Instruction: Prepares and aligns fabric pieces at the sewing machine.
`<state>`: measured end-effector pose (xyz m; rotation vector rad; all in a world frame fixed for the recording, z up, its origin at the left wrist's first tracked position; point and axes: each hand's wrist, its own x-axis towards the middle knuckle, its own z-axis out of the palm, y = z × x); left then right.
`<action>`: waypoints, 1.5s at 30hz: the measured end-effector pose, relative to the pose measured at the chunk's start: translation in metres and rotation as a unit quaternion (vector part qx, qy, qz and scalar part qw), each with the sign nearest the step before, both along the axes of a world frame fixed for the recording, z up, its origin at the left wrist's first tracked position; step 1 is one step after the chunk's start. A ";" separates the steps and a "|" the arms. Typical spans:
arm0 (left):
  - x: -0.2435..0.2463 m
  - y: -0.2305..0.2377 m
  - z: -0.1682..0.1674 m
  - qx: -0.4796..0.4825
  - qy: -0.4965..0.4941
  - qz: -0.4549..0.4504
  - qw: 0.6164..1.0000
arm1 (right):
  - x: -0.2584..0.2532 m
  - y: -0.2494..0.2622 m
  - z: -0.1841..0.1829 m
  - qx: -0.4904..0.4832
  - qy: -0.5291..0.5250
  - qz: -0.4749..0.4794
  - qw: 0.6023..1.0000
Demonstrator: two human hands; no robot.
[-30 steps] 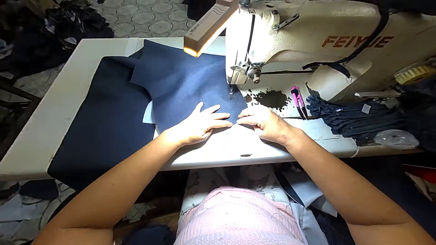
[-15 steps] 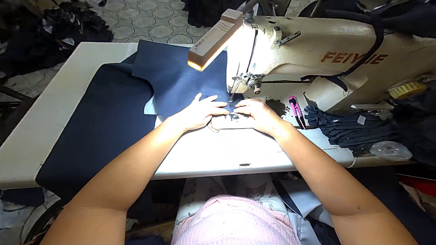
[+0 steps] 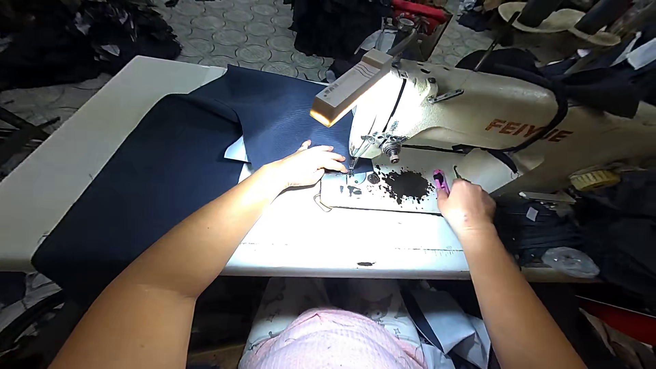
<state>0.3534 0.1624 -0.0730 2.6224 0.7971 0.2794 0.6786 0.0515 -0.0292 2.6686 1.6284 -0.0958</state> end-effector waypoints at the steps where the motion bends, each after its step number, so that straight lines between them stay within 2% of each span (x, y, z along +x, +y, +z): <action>1: 0.003 0.000 0.005 -0.015 0.005 0.009 1.000 | 0.000 0.002 -0.003 -0.012 0.003 -0.003 1.000; 6: 0.016 0.004 0.018 -0.052 0.046 0.074 0.995 | -0.008 0.007 -0.012 -0.015 0.012 0.040 0.999; 8: 0.022 0.001 0.015 -0.050 0.083 0.104 0.990 | -0.019 0.000 -0.009 -0.028 0.018 0.079 0.996; 12: 0.027 -0.002 0.006 -0.037 0.068 0.132 0.988 | -0.040 -0.019 -0.002 -0.071 0.036 0.179 0.981; 16: 0.029 -0.002 0.007 -0.026 0.058 0.145 0.987 | -0.039 -0.023 -0.011 -0.005 0.110 0.278 0.954; 20: 0.019 0.010 -0.003 -0.005 0.036 0.229 0.973 | -0.034 -0.008 -0.025 0.094 0.163 0.274 0.943; 22: 0.012 0.017 -0.004 -0.004 0.031 0.268 0.963 | -0.035 0.002 -0.025 0.111 0.205 0.253 0.939; 25: 0.007 0.024 -0.009 -0.012 -0.003 0.282 0.959 | -0.033 0.023 -0.026 0.145 0.248 0.244 0.926; 30: 0.006 0.026 -0.011 -0.009 -0.060 0.289 0.955 | -0.027 0.070 -0.036 0.177 0.191 0.305 0.916; 34: 0.006 0.019 0.000 -0.012 -0.083 0.319 0.944 | -0.039 0.106 -0.046 0.112 0.109 0.290 0.944; 38: 0.006 0.007 0.011 -0.015 -0.084 0.324 0.942 | -0.044 0.132 -0.076 0.164 0.085 0.370 0.911; 41: 0.006 0.005 0.015 -0.019 -0.079 0.325 0.942 | -0.050 0.137 -0.080 0.127 0.133 0.360 0.915; 43: 0.007 0.006 0.015 -0.019 -0.074 0.329 0.941 | -0.052 0.136 -0.080 0.103 0.201 0.337 0.914; 45: 0.008 0.007 0.013 -0.013 -0.080 0.329 0.941 | -0.057 0.121 -0.065 0.094 0.297 0.296 0.903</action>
